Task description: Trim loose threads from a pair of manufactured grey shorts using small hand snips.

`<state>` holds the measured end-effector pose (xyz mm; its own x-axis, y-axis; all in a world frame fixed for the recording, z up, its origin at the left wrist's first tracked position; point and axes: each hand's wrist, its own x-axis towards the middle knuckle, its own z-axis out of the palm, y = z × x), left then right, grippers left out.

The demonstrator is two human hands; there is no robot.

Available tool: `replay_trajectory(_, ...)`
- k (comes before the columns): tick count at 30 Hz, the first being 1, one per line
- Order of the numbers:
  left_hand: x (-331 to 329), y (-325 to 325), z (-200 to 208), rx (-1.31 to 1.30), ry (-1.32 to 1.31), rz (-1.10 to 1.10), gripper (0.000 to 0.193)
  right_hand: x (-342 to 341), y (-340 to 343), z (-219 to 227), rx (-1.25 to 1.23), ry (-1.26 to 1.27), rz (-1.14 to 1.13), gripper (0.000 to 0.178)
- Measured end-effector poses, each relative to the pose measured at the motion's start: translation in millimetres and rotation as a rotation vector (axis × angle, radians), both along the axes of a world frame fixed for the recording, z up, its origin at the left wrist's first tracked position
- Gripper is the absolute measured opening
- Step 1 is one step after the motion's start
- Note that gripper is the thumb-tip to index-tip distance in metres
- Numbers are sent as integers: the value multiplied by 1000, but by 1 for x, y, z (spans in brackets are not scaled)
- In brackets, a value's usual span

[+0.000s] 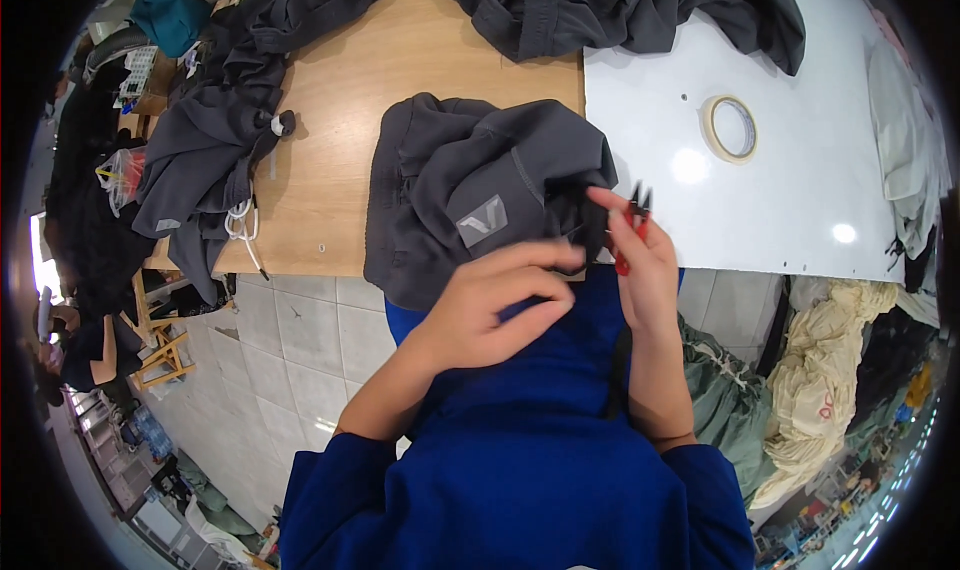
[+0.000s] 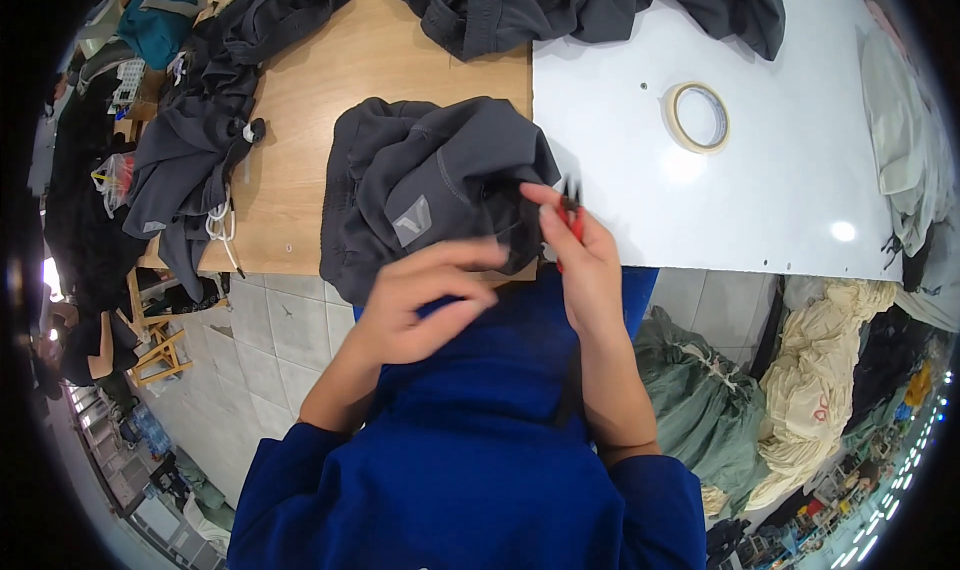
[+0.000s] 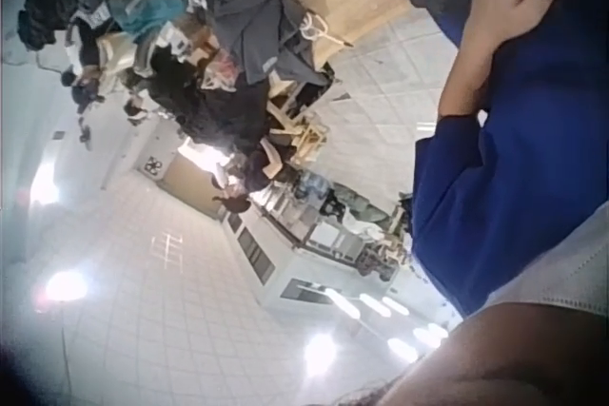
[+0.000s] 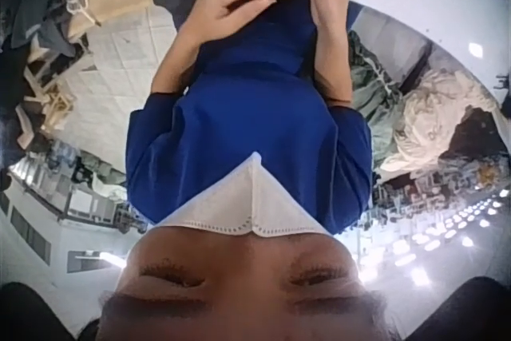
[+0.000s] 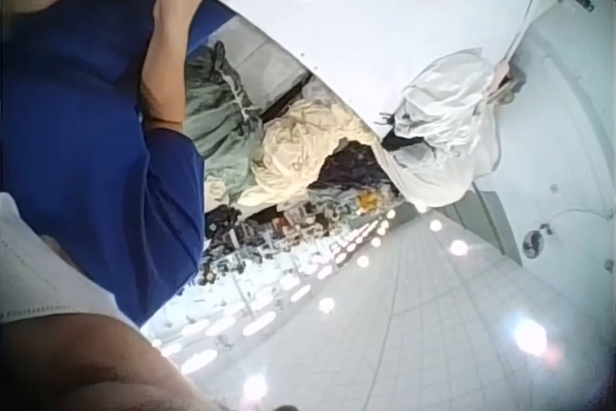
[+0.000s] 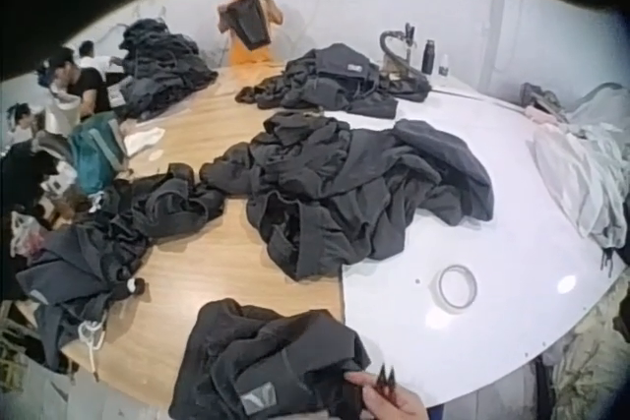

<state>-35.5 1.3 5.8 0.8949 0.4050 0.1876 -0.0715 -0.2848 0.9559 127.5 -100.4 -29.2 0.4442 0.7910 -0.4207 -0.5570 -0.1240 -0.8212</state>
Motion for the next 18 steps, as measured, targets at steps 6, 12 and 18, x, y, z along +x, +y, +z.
replay_trajectory(6,7,4,-13,483,148,432,28,15,-16,8,303,470,-75,29)
replay_trajectory(12,-7,14,-3,87,-59,440,16,3,-7,12,401,609,-252,25)
replay_trajectory(18,-4,-16,-27,-684,353,39,30,2,-10,6,522,597,-126,35)
